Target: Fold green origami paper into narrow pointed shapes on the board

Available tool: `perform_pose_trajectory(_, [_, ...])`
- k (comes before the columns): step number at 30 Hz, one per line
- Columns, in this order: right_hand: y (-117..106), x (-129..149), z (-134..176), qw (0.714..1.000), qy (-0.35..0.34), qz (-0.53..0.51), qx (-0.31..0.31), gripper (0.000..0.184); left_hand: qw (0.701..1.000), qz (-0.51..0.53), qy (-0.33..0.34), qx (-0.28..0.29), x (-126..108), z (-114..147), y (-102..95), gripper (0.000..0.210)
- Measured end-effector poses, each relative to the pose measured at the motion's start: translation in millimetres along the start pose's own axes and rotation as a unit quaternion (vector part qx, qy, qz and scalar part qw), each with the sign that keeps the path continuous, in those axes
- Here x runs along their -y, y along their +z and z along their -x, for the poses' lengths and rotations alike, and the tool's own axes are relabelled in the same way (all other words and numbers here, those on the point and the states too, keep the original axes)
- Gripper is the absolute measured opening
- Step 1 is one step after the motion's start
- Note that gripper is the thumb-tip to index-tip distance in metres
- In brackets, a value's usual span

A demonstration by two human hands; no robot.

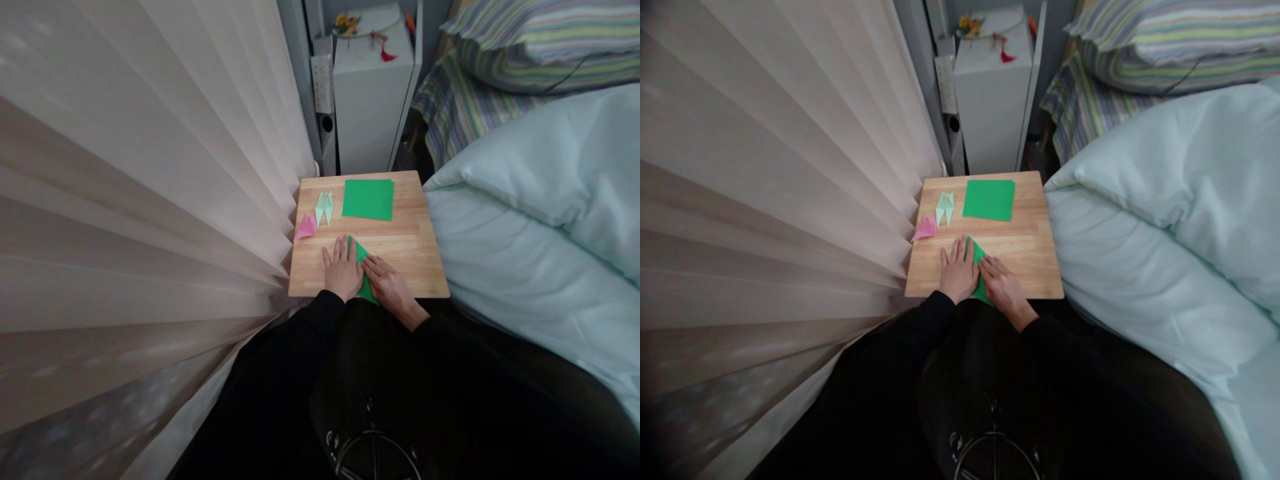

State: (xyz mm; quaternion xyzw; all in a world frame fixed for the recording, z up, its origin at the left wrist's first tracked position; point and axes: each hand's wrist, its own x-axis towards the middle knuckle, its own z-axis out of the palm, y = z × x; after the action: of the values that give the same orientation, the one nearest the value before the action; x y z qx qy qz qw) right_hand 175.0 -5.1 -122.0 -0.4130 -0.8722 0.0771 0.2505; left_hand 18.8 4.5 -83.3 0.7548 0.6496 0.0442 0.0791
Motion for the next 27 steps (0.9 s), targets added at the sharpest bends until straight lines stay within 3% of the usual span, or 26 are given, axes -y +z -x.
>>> perform_pose_trajectory(13, [1,-2,0,1.000,-0.005,0.018,0.011,0.048,1.000,0.001,-0.026,-0.010,2,-10,0.4,0.068])
perform_pose_trajectory(18, [-13,11,-4,0.999,0.015,0.021,0.040,0.042,1.000,0.004,-0.022,-0.010,7,-16,-1.3,0.066])
perform_pose_trajectory(20, [-23,15,-8,0.997,0.021,0.022,0.067,0.047,1.000,0.006,-0.012,0.000,12,-19,-6.6,0.064])
perform_pose_trajectory(23, [-35,16,-16,0.994,0.038,-0.002,0.105,0.039,1.000,0.004,0.020,0.024,20,-21,-20.3,0.060])
perform_pose_trajectory(27, [-41,8,-28,0.989,0.050,-0.040,0.131,0.029,0.999,0.000,0.048,-0.019,18,-13,-37.6,0.052])
